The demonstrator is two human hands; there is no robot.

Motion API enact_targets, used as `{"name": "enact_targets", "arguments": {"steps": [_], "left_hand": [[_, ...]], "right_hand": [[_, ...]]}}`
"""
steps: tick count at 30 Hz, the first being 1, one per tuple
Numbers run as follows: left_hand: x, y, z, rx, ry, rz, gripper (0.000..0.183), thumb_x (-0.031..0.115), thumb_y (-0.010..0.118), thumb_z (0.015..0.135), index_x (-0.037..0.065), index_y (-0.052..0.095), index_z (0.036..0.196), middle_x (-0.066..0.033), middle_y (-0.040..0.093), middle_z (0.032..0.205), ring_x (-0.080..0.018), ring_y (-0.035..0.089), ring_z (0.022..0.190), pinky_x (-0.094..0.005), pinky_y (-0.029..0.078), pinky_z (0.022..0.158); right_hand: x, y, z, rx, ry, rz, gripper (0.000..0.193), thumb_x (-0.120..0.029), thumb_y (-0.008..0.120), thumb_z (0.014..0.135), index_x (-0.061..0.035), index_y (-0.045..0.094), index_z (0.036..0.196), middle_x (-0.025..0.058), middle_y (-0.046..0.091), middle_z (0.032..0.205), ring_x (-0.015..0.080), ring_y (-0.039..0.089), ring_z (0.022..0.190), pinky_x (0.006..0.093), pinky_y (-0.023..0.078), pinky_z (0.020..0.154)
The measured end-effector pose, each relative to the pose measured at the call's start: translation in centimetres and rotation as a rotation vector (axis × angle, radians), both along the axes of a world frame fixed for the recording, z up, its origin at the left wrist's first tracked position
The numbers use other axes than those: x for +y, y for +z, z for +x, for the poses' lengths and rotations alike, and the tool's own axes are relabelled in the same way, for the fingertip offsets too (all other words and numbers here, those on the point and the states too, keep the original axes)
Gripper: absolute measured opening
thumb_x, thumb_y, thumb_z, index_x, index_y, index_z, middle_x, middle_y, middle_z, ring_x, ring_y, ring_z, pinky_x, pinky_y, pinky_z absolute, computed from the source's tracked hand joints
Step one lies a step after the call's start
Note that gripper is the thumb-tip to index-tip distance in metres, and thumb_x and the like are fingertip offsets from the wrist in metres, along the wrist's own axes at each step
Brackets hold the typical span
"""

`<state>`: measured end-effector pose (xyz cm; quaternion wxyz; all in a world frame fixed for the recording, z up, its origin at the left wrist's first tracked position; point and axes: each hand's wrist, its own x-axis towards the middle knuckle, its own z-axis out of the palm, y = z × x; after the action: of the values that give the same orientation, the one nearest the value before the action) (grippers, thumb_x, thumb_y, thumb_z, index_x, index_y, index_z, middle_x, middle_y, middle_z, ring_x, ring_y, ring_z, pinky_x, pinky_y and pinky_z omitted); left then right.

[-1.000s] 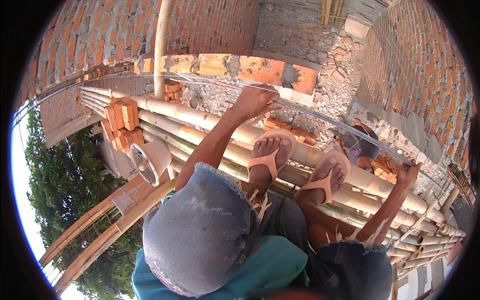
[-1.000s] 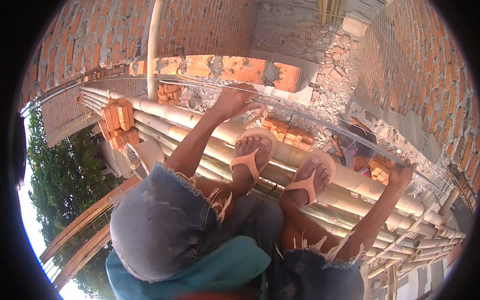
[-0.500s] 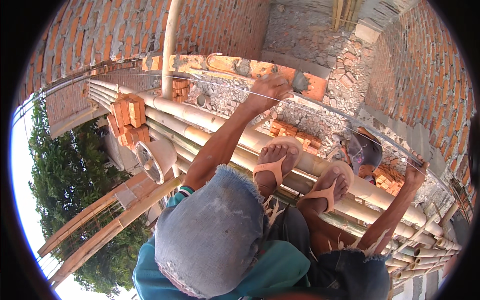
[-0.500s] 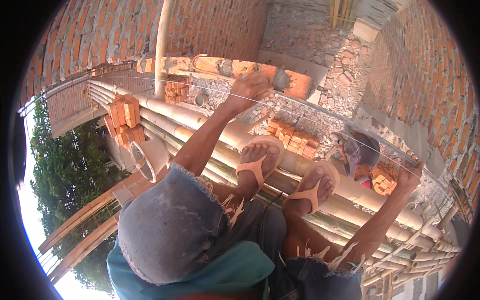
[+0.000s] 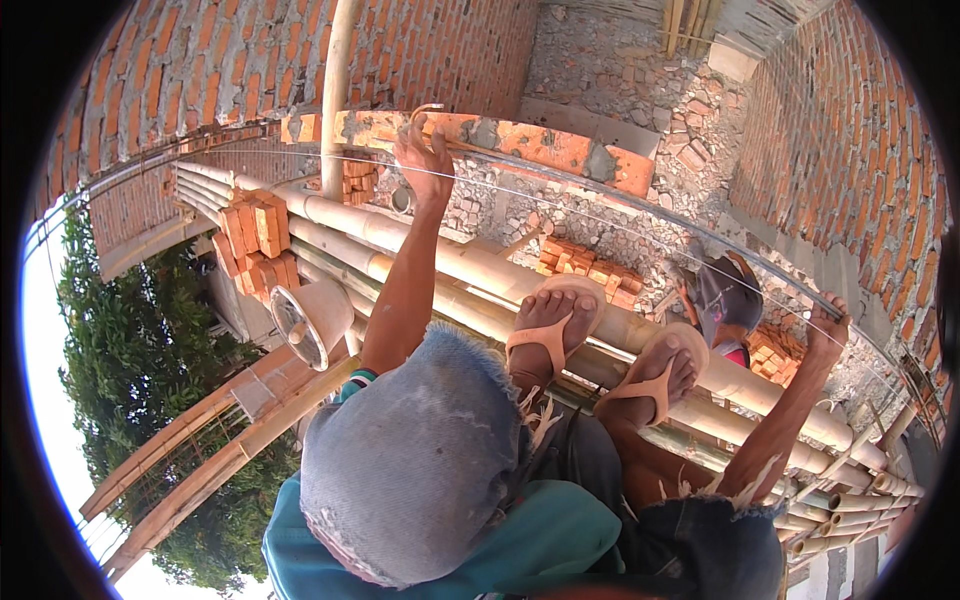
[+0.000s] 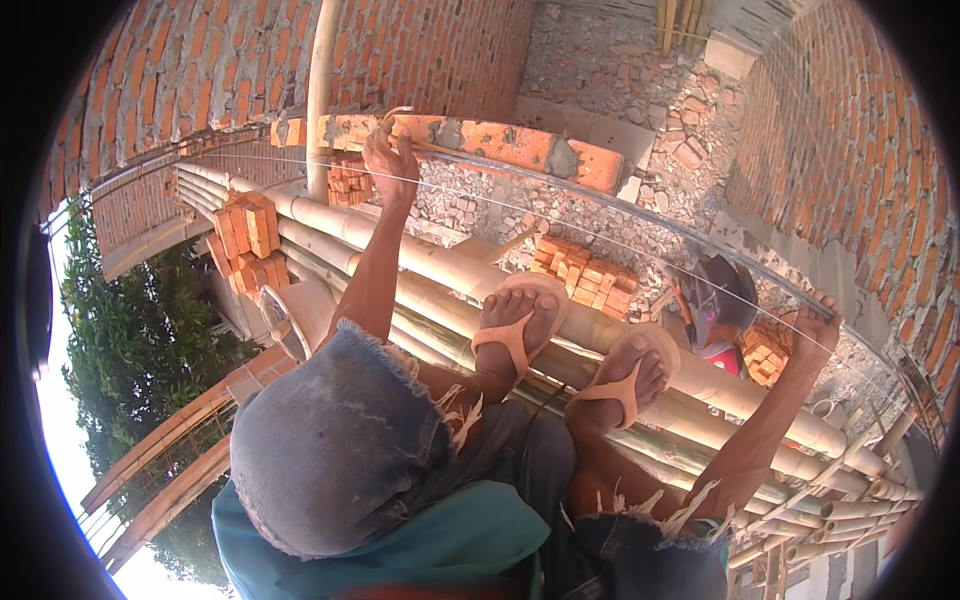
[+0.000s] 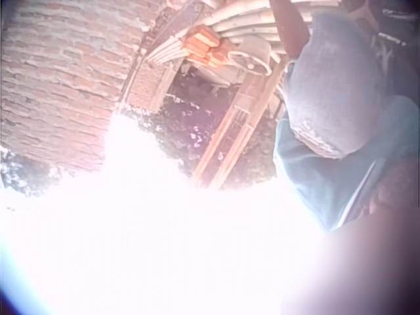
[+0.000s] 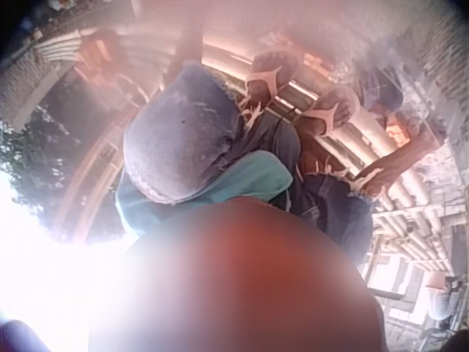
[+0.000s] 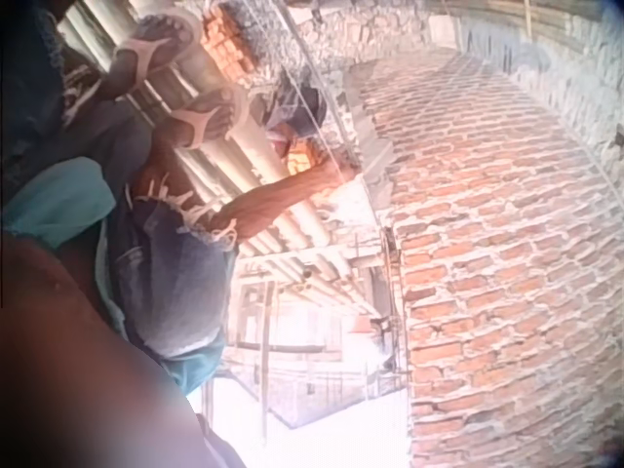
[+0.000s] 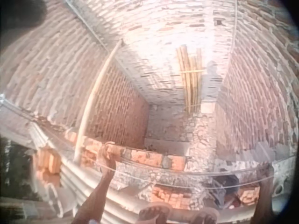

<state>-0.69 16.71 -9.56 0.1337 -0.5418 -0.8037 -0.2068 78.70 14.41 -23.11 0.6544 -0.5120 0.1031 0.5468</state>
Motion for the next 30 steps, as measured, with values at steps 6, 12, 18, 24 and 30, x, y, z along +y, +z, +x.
{"name": "enact_targets", "arguments": {"steps": [6,12,18,24,30], "left_hand": [[1.3,-1.7,-7.4,-0.506,0.229,-0.136,0.04,0.032,0.075,0.085,-0.001,0.072,0.108,-0.0158,0.072,0.087,-0.0276,0.069,0.078,-0.04,0.053,0.073],[2.1,-3.1,-10.8,-0.881,0.237,-0.116,0.023,0.012,0.075,0.086,-0.004,0.072,0.101,-0.0076,0.069,0.076,-0.0142,0.062,0.063,-0.0292,0.05,0.058],[1.6,-1.9,-10.7,-1.212,0.246,-0.017,0.013,0.002,0.067,0.091,-0.003,0.063,0.102,-0.006,0.064,0.077,-0.0107,0.058,0.061,-0.0242,0.048,0.053],[-0.8,-1.6,-9.2,-1.284,0.096,0.187,0.014,-0.001,0.064,0.093,0.0,0.054,0.103,-0.0088,0.065,0.09,-0.0146,0.063,0.067,-0.0281,0.057,0.061],[-1.2,-2.1,-8.2,-1.451,-0.06,0.505,0.021,-0.001,0.067,0.092,0.005,0.054,0.108,-0.0117,0.066,0.103,-0.0211,0.066,0.087,-0.034,0.062,0.078]], "right_hand": [[0.5,1.0,-1.1,0.065,-0.07,0.037,0.048,-0.044,0.03,0.108,-0.0055,0.054,0.091,0.0104,0.06,0.09,0.0311,0.057,0.089,0.0531,0.049,0.096],[1.6,2.7,-2.7,0.03,-0.116,0.02,0.042,-0.04,0.038,0.107,-0.0041,0.052,0.088,0.0089,0.054,0.08,0.0298,0.055,0.081,0.0519,0.051,0.095],[2.2,3.8,-3.9,-0.049,-0.143,-0.054,0.035,-0.031,0.044,0.106,-0.004,0.051,0.085,0.0069,0.053,0.078,0.0276,0.055,0.079,0.0501,0.052,0.094],[1.5,3.3,-2.7,0.032,-0.081,0.066,0.039,-0.031,0.036,0.108,-0.0053,0.048,0.081,0.0064,0.05,0.076,0.0238,0.05,0.071,0.0441,0.051,0.079],[1.6,3.3,-2.5,0.098,-0.056,0.137,0.036,-0.027,0.034,0.109,-0.003,0.049,0.086,0.0088,0.052,0.079,0.0253,0.051,0.073,0.0473,0.05,0.084]]}}
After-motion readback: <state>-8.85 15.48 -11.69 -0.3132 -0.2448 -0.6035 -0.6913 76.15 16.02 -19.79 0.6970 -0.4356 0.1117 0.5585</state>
